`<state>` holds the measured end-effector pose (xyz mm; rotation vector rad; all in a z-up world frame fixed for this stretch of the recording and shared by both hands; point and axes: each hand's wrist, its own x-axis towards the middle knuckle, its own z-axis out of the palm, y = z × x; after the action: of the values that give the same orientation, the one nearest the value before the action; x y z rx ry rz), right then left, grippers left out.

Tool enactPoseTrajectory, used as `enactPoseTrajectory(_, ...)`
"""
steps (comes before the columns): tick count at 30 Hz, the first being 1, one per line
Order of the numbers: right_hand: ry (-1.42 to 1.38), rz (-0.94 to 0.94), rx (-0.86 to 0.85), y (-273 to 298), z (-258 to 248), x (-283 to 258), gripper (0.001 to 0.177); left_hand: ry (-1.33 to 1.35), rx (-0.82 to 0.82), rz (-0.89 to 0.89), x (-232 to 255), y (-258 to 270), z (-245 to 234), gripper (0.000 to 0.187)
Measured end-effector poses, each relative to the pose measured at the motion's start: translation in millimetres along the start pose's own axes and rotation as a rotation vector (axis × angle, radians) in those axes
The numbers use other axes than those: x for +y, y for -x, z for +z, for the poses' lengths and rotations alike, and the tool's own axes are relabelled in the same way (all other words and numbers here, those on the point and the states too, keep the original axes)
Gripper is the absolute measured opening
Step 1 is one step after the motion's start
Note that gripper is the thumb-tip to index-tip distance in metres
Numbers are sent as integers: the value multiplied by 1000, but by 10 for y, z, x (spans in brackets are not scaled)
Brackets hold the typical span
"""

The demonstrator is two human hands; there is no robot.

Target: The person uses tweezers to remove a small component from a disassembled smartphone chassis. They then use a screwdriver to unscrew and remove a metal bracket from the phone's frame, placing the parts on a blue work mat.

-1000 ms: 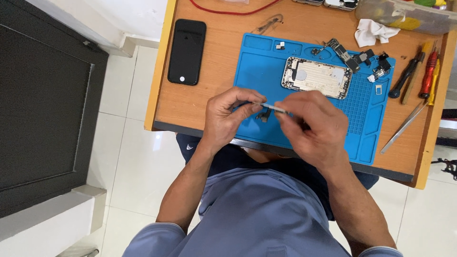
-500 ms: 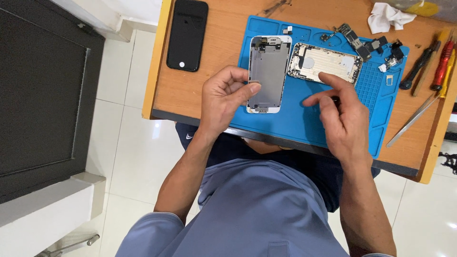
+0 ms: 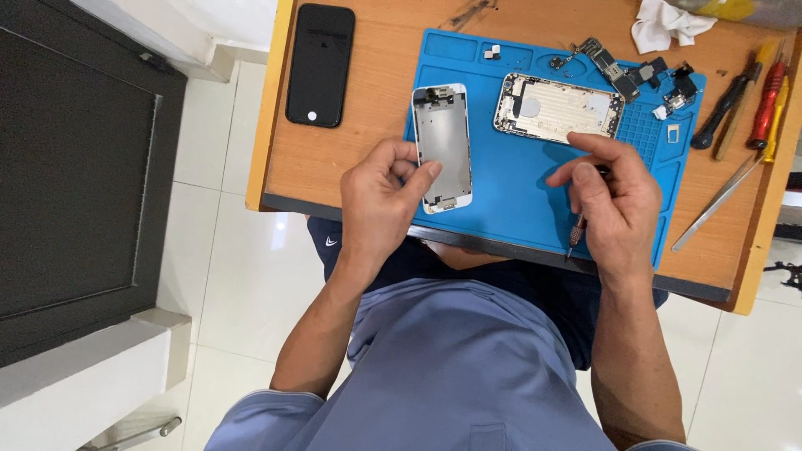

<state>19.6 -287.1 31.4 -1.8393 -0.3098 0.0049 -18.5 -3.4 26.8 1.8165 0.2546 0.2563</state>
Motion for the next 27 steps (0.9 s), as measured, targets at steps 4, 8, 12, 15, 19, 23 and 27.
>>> enactPoseTrajectory(4,85,17,-20,4,-4,-25,30,-196,-2,9,-14,62,-106,20)
enactPoseTrajectory(8,254,-1,-66,-8,-8,-53,29,-524,3,34,-118,125,-115,30)
enactPoseTrajectory(12,302,18,-85,-13,-3,-76,31,-674,-27,-43,-98,94,-88,38)
enactPoseTrajectory(15,151,-45,-8,-33,12,64,22,-509,-38,43,11,30,-159,31)
enactPoseTrajectory(19,136,-54,-13,-54,26,14,21,-468,-25,78,83,-66,-170,28)
enactPoseTrajectory(23,186,-48,-8,-68,-1,66,18,-470,-43,74,41,-124,-203,29)
enactPoseTrajectory(27,372,-90,-55,-235,-27,-2,10,-490,-121,18,46,-91,-273,30)
